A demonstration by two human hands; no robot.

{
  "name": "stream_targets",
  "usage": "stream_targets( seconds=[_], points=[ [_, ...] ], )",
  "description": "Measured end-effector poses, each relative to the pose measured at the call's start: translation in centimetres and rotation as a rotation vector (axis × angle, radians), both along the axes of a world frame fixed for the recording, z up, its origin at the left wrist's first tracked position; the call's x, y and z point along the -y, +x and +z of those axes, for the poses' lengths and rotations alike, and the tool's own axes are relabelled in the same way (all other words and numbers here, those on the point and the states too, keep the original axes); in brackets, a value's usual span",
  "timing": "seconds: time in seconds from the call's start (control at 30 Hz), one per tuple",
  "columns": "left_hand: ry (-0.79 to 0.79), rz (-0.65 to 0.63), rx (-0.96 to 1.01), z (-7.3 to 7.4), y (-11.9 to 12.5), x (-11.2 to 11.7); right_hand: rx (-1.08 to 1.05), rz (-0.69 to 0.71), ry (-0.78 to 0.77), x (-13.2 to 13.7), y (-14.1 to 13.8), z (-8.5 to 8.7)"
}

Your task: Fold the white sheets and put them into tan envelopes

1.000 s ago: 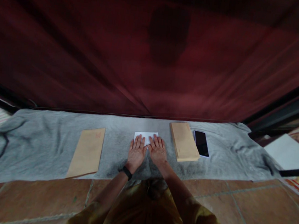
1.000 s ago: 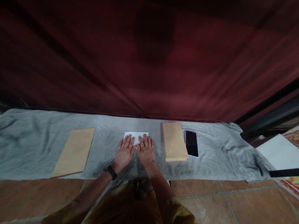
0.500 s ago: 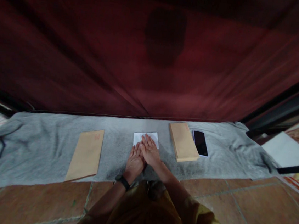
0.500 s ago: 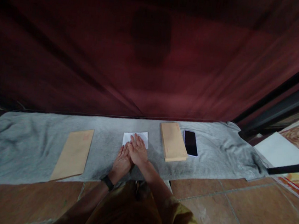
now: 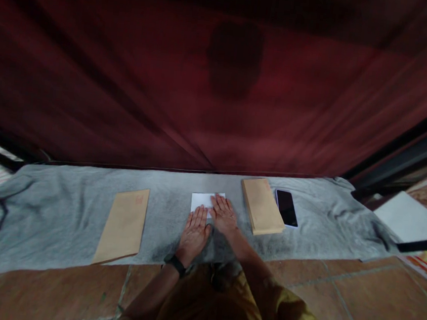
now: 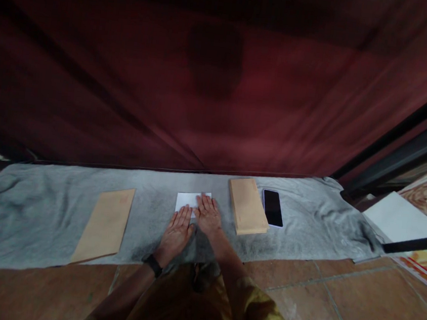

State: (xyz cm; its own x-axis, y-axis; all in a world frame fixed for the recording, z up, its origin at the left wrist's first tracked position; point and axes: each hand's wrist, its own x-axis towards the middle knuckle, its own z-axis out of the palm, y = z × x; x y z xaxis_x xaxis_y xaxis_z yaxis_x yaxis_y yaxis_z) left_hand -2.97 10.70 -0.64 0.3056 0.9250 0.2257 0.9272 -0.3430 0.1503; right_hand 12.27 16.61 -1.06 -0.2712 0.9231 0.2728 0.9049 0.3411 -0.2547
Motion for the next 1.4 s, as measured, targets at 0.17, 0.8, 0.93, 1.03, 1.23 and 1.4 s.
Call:
stream_targets(
  seconds=[0.17, 0.8, 0.93, 1.03, 1.23, 1.4],
  points=[
    [0.048, 0.109, 0.044, -0.2, -0.7, 0.5, 0.034, -0.056, 0.046, 0.1, 1.5, -0.7],
    [-0.021, 0.126, 0.050, 0.0, 0.7, -6.3, 0.029, -0.018, 0.091, 0.3, 1.5, -1.0],
    [-0.007, 0.183, 0.044, -0.3, -1.3, -5.8, 0.004, -0.016, 0.092, 0.3, 1.5, -1.1],
    [-0.013, 0.246, 0.031, -0.1, -2.0, -5.4, -0.001, -0.013, 0.090, 0.3, 1.6, -1.1],
    [0.015, 0.386, 0.162, 0.5, -2.1, -4.7, 0.005, -0.033, 0.083, 0.3, 1.3, -0.8],
    [-0.043, 0.429, 0.462, 1.6, -1.5, -5.4, -0.014, -0.051, 0.088, 0.2, 1.1, -0.7]
  ],
)
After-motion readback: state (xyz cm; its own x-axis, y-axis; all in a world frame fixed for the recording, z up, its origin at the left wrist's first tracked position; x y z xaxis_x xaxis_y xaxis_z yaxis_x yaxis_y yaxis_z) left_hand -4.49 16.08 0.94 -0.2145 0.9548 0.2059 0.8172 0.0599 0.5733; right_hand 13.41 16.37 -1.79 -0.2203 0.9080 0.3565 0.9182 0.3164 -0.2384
